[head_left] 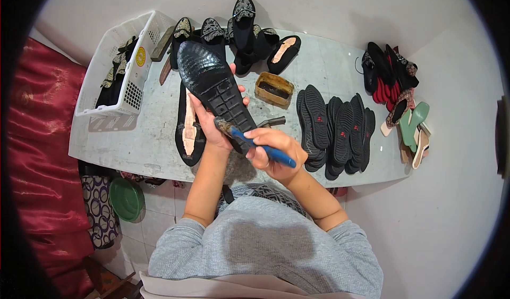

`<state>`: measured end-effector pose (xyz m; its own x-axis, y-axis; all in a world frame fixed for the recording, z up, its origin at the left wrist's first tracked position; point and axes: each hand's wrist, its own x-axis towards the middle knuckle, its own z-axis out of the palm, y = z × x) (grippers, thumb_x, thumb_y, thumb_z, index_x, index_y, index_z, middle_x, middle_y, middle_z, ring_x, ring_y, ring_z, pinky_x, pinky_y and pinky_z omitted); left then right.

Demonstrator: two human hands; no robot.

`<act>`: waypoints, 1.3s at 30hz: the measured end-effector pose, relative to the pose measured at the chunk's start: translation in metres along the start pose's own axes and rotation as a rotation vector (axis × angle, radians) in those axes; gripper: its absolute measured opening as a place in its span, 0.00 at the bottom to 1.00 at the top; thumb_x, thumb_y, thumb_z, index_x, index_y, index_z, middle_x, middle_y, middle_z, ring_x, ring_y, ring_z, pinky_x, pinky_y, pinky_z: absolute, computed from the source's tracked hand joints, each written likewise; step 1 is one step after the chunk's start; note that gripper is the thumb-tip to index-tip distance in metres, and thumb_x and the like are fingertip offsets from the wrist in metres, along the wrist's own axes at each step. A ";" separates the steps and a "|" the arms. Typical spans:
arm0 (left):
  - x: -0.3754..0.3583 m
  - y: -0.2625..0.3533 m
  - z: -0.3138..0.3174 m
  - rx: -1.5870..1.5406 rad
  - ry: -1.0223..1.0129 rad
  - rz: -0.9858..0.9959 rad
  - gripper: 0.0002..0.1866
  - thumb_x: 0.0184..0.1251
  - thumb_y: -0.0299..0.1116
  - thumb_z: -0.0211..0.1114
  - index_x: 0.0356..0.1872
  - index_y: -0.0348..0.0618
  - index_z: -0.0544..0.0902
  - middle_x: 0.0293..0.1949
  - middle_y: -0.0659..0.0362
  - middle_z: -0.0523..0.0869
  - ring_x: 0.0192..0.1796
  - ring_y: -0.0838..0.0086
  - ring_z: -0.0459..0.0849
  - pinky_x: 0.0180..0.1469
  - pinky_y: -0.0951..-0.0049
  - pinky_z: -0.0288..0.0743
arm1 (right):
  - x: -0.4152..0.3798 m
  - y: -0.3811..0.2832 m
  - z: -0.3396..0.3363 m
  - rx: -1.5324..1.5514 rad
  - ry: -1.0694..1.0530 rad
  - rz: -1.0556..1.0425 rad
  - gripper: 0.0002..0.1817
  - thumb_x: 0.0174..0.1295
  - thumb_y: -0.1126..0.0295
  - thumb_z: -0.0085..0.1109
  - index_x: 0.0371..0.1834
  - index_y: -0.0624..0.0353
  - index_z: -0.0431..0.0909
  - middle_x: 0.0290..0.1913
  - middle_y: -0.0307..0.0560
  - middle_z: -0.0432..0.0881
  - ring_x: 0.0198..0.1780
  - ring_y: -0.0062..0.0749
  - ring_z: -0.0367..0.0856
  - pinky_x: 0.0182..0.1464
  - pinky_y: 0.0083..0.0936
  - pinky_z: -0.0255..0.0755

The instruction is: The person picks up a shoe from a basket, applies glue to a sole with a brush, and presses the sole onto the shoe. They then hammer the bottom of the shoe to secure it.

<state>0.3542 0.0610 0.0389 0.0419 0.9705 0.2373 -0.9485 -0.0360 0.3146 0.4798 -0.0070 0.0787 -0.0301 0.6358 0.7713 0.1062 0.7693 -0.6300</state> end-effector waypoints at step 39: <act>0.006 0.010 -0.015 -0.110 0.122 0.005 0.39 0.64 0.68 0.36 0.65 0.49 0.62 0.66 0.61 0.65 0.43 0.70 0.77 0.38 0.69 0.75 | -0.015 0.009 -0.021 -0.173 -0.215 -0.228 0.05 0.56 0.73 0.58 0.31 0.57 0.72 0.27 0.44 0.84 0.22 0.28 0.82 0.24 0.20 0.75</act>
<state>0.3404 0.0701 0.0295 0.0046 0.9923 0.1237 -0.9775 -0.0216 0.2099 0.5025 -0.0110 0.0631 -0.2790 0.4622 0.8418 0.2387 0.8824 -0.4054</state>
